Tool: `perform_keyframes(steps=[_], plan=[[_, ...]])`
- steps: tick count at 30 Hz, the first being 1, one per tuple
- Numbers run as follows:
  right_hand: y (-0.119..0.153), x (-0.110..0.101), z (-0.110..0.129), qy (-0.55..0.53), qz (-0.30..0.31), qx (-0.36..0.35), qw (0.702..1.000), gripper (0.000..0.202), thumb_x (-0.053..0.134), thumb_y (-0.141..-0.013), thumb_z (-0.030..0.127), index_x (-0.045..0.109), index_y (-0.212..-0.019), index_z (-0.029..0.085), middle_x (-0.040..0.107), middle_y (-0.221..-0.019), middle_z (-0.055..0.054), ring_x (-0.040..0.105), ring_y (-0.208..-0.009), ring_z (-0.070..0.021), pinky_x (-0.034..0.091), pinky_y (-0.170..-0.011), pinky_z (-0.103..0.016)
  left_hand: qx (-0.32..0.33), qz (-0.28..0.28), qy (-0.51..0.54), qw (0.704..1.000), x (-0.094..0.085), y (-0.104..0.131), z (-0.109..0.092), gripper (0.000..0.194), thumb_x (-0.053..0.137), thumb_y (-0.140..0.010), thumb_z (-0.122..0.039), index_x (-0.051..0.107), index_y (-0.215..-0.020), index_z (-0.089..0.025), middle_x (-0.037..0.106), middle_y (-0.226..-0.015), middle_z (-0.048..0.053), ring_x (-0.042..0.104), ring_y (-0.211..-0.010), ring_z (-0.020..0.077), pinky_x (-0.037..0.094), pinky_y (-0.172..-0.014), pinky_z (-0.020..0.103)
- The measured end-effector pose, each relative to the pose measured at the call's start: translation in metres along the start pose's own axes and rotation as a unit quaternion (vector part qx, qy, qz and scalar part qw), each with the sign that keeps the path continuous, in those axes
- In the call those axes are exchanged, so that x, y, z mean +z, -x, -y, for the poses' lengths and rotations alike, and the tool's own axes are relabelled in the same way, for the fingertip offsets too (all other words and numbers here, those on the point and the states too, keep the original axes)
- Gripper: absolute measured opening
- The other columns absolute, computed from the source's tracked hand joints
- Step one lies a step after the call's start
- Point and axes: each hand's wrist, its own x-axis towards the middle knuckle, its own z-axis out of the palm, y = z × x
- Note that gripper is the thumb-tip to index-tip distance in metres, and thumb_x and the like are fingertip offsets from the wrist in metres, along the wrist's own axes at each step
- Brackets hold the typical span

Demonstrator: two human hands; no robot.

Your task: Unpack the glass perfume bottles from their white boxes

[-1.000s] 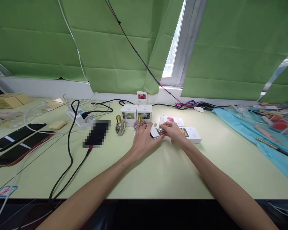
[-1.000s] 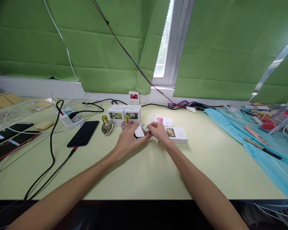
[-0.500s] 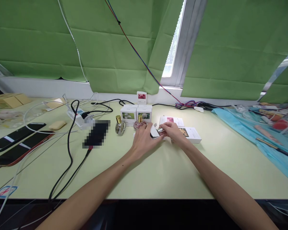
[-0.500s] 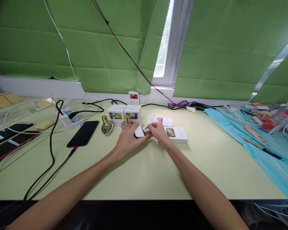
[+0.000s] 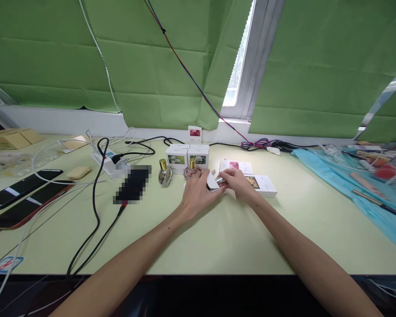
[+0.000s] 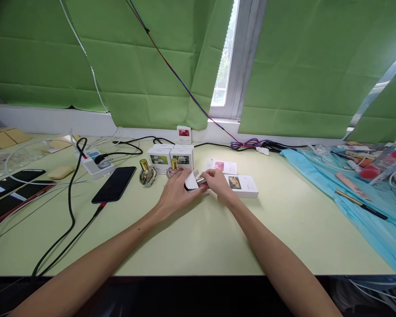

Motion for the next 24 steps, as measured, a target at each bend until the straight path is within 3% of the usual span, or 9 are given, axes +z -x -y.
perform_keyframes(steps=[24], plan=[[-0.0006, -0.0002, -0.005, 0.01, 0.021, -0.021, 1.0, 0.018, 0.062, -0.09, 0.016, 0.071, -0.074, 0.015, 0.07, -0.066, -0.003, 0.066, -0.058, -0.0112, 0.053, -0.054, -0.019, 0.005, 0.002, 0.002, 1.0, 0.0005, -0.001, 0.0011, 0.055, 0.067, -0.081, -0.066, 0.061, -0.117, -0.024, 0.067, -0.112, 0.011, 0.063, -0.109, 0.0327, 0.05, -0.085, 0.041]])
